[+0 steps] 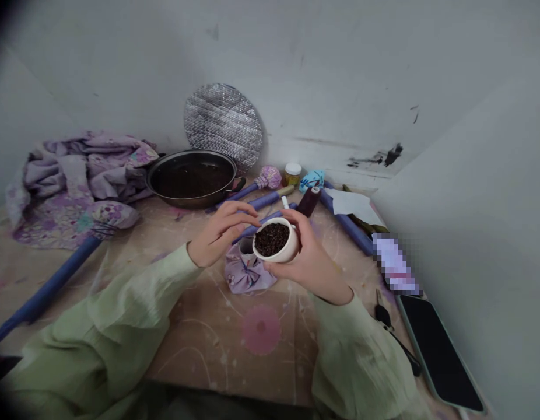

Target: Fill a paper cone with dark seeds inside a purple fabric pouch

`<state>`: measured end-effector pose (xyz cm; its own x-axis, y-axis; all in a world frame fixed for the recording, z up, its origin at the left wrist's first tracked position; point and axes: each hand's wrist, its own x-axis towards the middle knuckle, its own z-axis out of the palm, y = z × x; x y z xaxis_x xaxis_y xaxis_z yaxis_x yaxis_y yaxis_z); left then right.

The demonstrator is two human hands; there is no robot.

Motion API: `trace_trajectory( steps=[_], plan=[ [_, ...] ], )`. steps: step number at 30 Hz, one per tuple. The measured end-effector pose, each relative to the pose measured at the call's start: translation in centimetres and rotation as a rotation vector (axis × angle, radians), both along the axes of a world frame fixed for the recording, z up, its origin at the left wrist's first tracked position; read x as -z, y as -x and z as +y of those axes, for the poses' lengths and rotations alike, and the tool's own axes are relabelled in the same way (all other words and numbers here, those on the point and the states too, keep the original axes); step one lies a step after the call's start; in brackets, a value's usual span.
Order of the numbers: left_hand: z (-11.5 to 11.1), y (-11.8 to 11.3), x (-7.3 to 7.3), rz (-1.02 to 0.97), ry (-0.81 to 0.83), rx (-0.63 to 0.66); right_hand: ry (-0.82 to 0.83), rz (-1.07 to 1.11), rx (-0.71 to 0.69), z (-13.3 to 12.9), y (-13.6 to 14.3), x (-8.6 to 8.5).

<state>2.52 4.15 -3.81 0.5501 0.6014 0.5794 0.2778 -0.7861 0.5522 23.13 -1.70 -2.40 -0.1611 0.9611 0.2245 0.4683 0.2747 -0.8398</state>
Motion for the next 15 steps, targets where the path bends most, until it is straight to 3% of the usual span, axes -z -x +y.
trace_trajectory(
  steps=[15],
  plan=[
    [-0.15,0.97,0.47,0.101,-0.010,0.061,0.001,-0.105,-0.009,-0.39,0.19,-0.22]
  ],
)
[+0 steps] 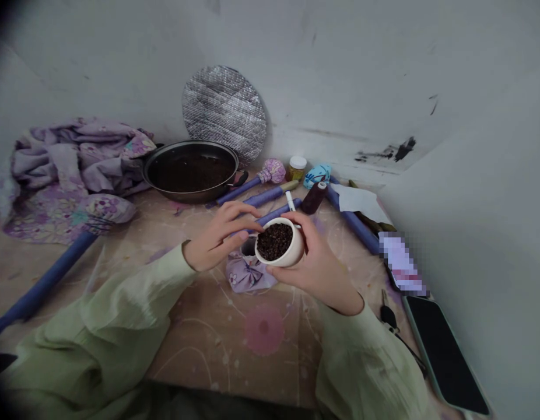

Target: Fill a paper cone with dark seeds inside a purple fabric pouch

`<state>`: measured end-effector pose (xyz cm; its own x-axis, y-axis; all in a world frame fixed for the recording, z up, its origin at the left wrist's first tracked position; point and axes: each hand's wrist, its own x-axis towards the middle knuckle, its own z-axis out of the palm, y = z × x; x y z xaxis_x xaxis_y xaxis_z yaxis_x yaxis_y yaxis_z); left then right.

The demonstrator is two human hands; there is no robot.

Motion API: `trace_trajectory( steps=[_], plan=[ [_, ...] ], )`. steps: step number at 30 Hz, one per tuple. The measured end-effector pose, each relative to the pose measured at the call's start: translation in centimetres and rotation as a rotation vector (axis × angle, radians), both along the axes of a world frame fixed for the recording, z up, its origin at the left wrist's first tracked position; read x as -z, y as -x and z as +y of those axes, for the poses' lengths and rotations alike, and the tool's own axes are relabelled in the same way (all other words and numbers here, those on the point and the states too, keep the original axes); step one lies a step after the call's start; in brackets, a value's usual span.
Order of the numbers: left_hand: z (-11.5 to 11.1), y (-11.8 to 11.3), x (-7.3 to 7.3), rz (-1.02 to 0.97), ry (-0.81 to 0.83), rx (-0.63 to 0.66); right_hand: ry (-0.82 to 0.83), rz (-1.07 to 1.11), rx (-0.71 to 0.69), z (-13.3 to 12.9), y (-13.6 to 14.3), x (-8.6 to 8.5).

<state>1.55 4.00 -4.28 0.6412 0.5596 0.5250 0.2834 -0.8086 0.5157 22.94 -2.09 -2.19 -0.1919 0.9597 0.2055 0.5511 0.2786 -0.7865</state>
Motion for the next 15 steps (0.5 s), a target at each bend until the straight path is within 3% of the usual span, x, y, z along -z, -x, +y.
trace_trajectory(
  steps=[15],
  plan=[
    [-0.10,0.21,-0.36,-0.004,-0.001,0.010,-0.032,-0.030,0.017,-0.09,0.16,-0.21]
  ],
)
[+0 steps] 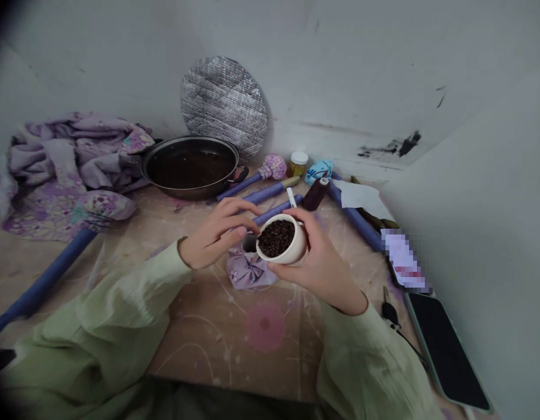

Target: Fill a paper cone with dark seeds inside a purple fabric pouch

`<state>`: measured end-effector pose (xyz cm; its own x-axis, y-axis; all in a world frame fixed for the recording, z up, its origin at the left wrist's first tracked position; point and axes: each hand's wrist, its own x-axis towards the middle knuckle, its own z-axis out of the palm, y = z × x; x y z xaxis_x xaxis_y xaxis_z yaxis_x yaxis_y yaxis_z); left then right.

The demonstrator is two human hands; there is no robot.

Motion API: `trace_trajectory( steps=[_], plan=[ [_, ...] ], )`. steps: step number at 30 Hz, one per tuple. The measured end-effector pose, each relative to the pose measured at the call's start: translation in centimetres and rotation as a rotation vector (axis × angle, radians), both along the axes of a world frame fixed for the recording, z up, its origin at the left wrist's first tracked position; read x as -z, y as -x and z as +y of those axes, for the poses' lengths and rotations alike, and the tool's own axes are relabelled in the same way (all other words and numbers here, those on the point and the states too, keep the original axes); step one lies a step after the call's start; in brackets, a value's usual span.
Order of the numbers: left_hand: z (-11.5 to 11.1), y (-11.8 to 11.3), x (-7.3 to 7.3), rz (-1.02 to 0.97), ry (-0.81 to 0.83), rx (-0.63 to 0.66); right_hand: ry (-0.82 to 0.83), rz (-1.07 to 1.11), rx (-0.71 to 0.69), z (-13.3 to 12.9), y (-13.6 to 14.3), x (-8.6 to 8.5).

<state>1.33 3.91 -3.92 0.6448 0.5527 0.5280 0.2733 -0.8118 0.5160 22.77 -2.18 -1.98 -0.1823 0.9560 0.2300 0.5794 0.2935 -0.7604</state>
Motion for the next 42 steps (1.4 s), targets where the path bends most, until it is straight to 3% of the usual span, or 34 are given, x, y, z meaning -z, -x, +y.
trace_trajectory(
  steps=[15,32,42],
  plan=[
    [-0.3,-1.5,0.3,-0.098,0.100,-0.032,0.011,0.012,-0.030,-0.1,0.3,0.0],
    [0.3,-0.8,-0.1,-0.162,0.135,0.004,0.023,0.045,-0.027,0.0,0.4,0.3],
    [0.2,-0.6,-0.2,-0.066,0.204,-0.012,0.024,0.044,-0.021,-0.1,0.4,0.2]
  ],
)
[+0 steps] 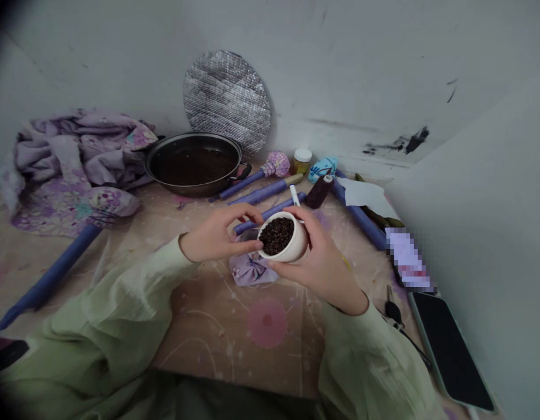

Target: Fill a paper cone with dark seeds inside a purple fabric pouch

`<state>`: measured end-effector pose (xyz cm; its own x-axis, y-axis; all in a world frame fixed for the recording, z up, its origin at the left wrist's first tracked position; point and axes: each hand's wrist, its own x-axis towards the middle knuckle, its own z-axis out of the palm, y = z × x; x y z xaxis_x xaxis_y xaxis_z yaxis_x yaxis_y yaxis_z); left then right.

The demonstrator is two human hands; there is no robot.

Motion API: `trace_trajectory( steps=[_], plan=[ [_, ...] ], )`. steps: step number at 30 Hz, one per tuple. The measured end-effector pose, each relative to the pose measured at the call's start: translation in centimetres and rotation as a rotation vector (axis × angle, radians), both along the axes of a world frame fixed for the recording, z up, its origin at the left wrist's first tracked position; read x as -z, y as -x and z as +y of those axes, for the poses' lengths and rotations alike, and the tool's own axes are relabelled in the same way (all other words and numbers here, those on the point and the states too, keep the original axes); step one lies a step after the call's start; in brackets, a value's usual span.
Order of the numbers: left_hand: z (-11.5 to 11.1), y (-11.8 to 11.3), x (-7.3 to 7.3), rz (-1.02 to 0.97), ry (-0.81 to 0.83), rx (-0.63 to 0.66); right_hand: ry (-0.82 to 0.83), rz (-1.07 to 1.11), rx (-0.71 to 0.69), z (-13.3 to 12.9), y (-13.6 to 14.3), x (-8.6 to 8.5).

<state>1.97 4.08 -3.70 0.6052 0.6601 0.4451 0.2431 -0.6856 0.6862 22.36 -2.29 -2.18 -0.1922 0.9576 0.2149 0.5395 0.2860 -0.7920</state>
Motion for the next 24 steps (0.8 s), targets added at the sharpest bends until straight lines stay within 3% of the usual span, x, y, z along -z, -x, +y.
trace_trajectory(
  steps=[16,24],
  plan=[
    [0.24,0.36,-0.34,0.033,0.022,0.048,-0.015,-0.018,-0.008,0.01,0.00,0.04],
    [0.49,0.33,0.32,0.063,-0.067,0.117,-0.017,-0.014,-0.019,0.01,0.03,0.10]
  ],
)
